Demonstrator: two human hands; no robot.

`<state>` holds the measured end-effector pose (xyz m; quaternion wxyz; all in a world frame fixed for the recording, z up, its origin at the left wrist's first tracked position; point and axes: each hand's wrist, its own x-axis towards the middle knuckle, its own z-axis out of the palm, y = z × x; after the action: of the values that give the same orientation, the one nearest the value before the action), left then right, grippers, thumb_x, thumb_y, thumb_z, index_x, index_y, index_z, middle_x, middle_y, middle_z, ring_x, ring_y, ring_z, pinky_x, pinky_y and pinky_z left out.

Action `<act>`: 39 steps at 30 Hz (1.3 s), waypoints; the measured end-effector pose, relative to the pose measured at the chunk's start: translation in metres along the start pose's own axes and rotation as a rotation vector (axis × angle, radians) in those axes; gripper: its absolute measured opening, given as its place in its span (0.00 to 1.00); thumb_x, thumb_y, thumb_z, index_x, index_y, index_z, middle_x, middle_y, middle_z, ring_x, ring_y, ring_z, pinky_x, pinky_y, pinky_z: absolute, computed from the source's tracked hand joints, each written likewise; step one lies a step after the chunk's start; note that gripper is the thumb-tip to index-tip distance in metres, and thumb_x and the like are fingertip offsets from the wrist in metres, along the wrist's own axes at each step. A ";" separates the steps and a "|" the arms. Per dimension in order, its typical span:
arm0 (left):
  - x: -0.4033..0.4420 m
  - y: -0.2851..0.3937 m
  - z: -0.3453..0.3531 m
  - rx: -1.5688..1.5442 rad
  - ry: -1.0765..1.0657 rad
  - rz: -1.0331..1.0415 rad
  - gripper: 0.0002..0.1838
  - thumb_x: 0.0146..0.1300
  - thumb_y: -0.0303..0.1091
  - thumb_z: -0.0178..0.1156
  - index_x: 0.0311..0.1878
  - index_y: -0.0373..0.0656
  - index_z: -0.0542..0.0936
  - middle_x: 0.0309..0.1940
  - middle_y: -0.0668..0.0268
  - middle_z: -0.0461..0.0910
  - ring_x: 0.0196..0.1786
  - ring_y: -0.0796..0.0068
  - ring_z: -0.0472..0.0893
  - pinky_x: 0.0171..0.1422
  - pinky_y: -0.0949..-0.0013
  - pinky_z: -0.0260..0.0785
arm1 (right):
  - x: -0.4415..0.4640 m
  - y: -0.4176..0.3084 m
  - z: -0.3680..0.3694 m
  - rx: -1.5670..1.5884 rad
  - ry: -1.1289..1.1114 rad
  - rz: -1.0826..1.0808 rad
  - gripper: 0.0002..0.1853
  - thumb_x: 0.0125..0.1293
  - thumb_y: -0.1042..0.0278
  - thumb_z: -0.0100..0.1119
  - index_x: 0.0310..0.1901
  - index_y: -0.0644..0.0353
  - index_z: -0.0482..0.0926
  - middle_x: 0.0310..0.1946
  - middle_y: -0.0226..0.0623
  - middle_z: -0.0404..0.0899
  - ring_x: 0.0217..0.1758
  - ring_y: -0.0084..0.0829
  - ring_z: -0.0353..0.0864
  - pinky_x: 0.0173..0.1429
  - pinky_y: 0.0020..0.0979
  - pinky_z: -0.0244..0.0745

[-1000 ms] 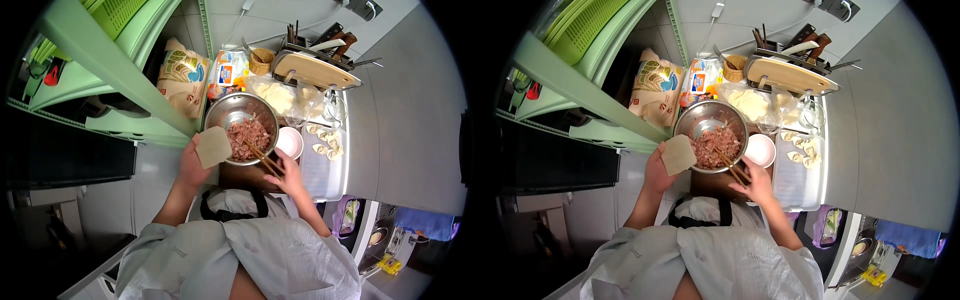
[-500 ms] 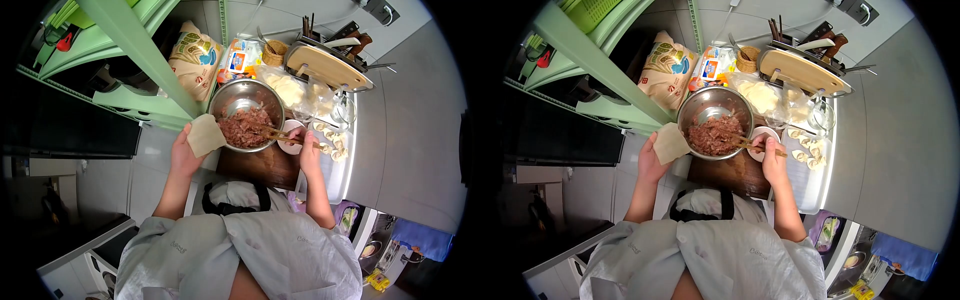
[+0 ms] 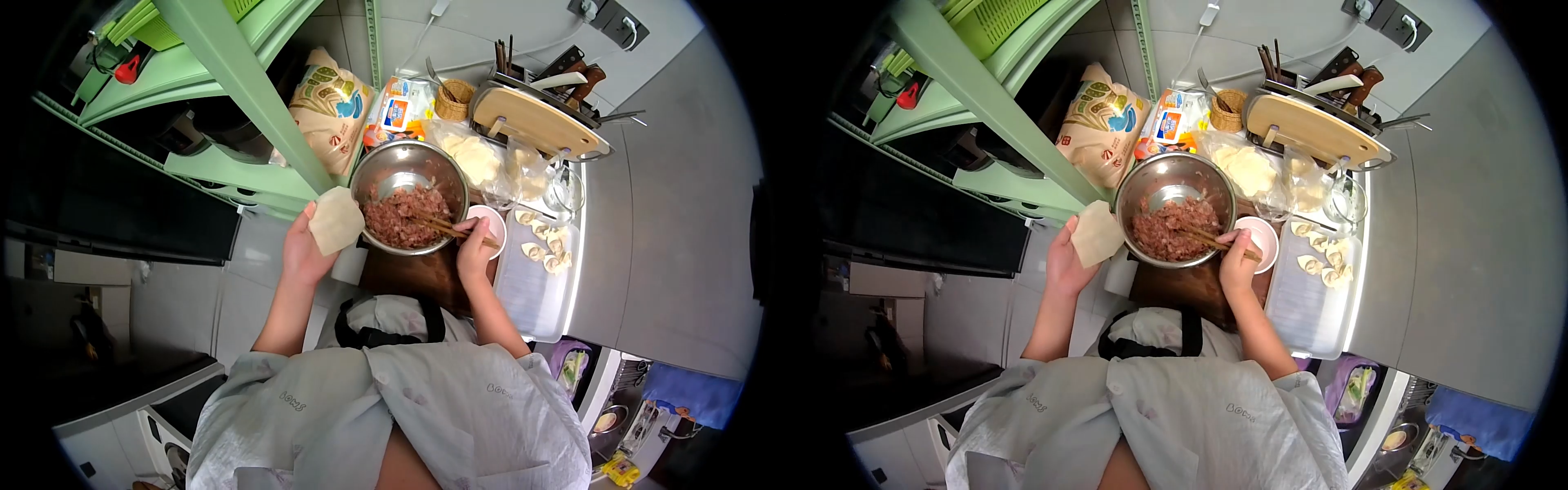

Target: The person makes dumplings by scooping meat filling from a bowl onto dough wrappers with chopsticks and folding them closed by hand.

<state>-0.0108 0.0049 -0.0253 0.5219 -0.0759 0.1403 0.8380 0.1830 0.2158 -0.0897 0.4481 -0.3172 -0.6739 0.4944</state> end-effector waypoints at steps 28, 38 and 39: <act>0.041 -0.040 0.024 0.091 -0.084 -0.144 0.26 0.75 0.42 0.34 0.66 0.33 0.63 0.63 0.49 0.68 0.65 0.52 0.68 0.71 0.51 0.58 | 0.006 -0.099 -0.025 0.406 -0.248 -0.068 0.26 0.76 0.57 0.32 0.25 0.65 0.71 0.23 0.43 0.73 0.24 0.29 0.68 0.32 0.27 0.65; 0.036 -0.035 0.043 0.173 -0.045 -0.035 0.25 0.75 0.40 0.31 0.65 0.34 0.65 0.60 0.53 0.71 0.63 0.56 0.71 0.69 0.54 0.61 | 0.015 -0.134 -0.030 0.452 -0.215 -0.110 0.23 0.76 0.59 0.35 0.27 0.66 0.71 0.26 0.46 0.73 0.28 0.29 0.68 0.34 0.27 0.64; 0.035 -0.038 0.047 0.152 -0.019 -0.045 0.25 0.75 0.41 0.32 0.66 0.34 0.65 0.60 0.53 0.71 0.63 0.56 0.71 0.69 0.54 0.61 | 0.013 -0.130 -0.028 0.431 -0.252 -0.105 0.23 0.76 0.59 0.34 0.28 0.66 0.70 0.28 0.47 0.73 0.28 0.29 0.69 0.34 0.28 0.65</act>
<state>0.0083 0.0653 0.0043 0.5463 -0.0315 0.1968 0.8135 0.2052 0.1976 0.0403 0.4427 -0.1148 -0.6192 0.6383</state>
